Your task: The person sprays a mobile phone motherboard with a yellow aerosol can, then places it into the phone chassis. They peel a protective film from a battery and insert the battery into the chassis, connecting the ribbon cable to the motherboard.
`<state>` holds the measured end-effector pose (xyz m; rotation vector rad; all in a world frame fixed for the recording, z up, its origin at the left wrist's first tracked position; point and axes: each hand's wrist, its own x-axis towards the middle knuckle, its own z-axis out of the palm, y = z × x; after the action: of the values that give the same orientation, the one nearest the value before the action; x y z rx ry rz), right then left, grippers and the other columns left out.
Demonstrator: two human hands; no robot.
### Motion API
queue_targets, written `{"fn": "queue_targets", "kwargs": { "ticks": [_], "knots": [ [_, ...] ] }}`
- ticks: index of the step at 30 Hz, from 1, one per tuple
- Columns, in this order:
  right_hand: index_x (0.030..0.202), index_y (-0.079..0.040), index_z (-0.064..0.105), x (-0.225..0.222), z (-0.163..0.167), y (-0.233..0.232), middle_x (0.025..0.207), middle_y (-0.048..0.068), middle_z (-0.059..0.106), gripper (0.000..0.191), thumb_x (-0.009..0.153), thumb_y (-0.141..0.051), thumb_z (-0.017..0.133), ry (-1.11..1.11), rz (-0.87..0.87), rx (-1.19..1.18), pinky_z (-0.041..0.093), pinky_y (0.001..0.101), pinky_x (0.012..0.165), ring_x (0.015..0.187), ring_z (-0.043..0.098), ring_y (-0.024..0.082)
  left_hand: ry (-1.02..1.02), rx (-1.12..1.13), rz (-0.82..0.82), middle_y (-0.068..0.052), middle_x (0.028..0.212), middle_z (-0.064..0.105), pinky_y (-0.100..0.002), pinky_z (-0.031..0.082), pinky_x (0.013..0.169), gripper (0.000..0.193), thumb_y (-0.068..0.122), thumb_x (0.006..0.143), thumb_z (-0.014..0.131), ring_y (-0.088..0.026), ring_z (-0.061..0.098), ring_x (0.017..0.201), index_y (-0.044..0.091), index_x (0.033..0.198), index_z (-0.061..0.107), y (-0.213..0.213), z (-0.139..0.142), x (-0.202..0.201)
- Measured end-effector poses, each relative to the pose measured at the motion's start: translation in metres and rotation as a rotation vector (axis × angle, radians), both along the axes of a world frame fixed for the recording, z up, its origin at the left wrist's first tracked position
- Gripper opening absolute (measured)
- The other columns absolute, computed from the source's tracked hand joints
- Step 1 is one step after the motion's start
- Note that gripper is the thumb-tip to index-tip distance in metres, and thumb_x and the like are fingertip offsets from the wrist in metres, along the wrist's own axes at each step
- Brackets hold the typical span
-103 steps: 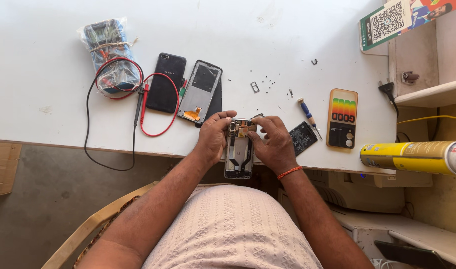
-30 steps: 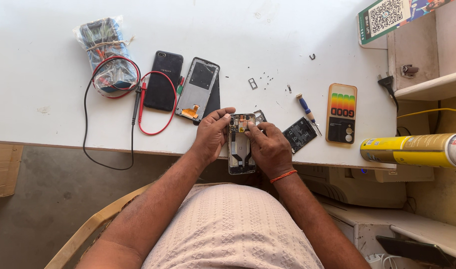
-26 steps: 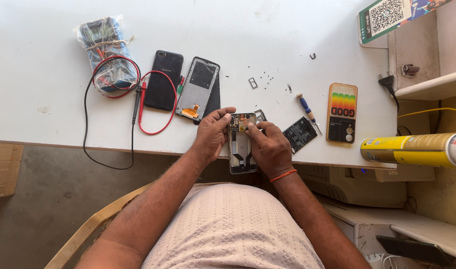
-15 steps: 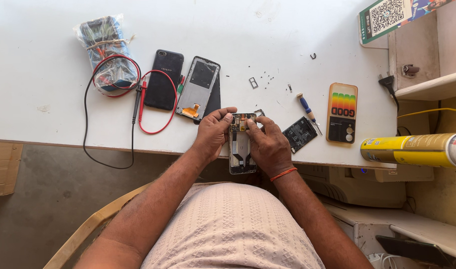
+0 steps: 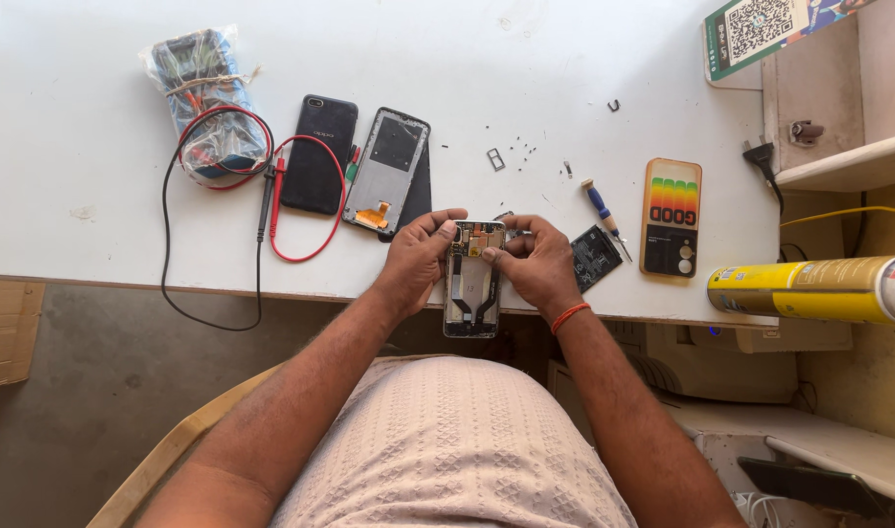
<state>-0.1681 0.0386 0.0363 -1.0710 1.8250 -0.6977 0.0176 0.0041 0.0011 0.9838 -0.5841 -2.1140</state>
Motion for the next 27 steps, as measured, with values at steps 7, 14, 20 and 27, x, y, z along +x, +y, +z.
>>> {"fn": "queue_targets", "kwargs": {
  "ticks": [7,14,20,27],
  "knots": [
    [0.102,0.001,0.072,-0.007,-0.009,-0.004,0.083,0.009,0.077,0.03,0.079,-0.013,0.085,-0.082,-0.025,0.074,0.06,0.0221,0.06,0.074,0.074,0.012,-0.2,-0.181,-0.087,-0.011,0.102,0.073,-0.024,0.062,0.076,0.042,0.003,0.095,0.062,-0.01,0.07,0.089,0.0,0.135,0.051,0.004,0.005,-0.005],
    [0.113,0.002,0.073,-0.033,-0.016,0.002,0.09,0.011,0.077,0.026,0.095,-0.015,0.066,-0.509,-0.033,0.035,0.062,0.0233,0.066,0.075,0.073,0.012,-0.294,-0.156,-0.036,-0.011,0.098,0.073,-0.023,0.06,0.072,0.039,0.0,0.095,0.062,-0.009,0.068,0.084,-0.002,0.134,0.055,0.003,0.001,-0.014],
    [0.112,0.002,0.074,-0.033,-0.014,0.0,0.088,0.01,0.077,0.025,0.097,-0.016,0.067,-0.377,0.042,0.027,0.06,0.0239,0.066,0.073,0.071,0.011,-0.28,-0.118,-0.048,-0.01,0.097,0.074,-0.024,0.061,0.073,0.039,0.0,0.095,0.061,-0.009,0.069,0.084,0.0,0.133,0.055,0.0,0.004,-0.012],
    [0.103,0.001,0.075,-0.022,-0.007,-0.005,0.076,0.007,0.074,0.024,0.093,-0.021,0.074,-0.155,0.08,0.052,0.059,0.0226,0.054,0.061,0.068,0.008,-0.321,-0.161,-0.078,-0.012,0.097,0.074,-0.022,0.061,0.069,0.038,0.0,0.096,0.062,-0.008,0.069,0.082,-0.001,0.134,0.055,0.003,0.009,-0.012]
  ]
}}
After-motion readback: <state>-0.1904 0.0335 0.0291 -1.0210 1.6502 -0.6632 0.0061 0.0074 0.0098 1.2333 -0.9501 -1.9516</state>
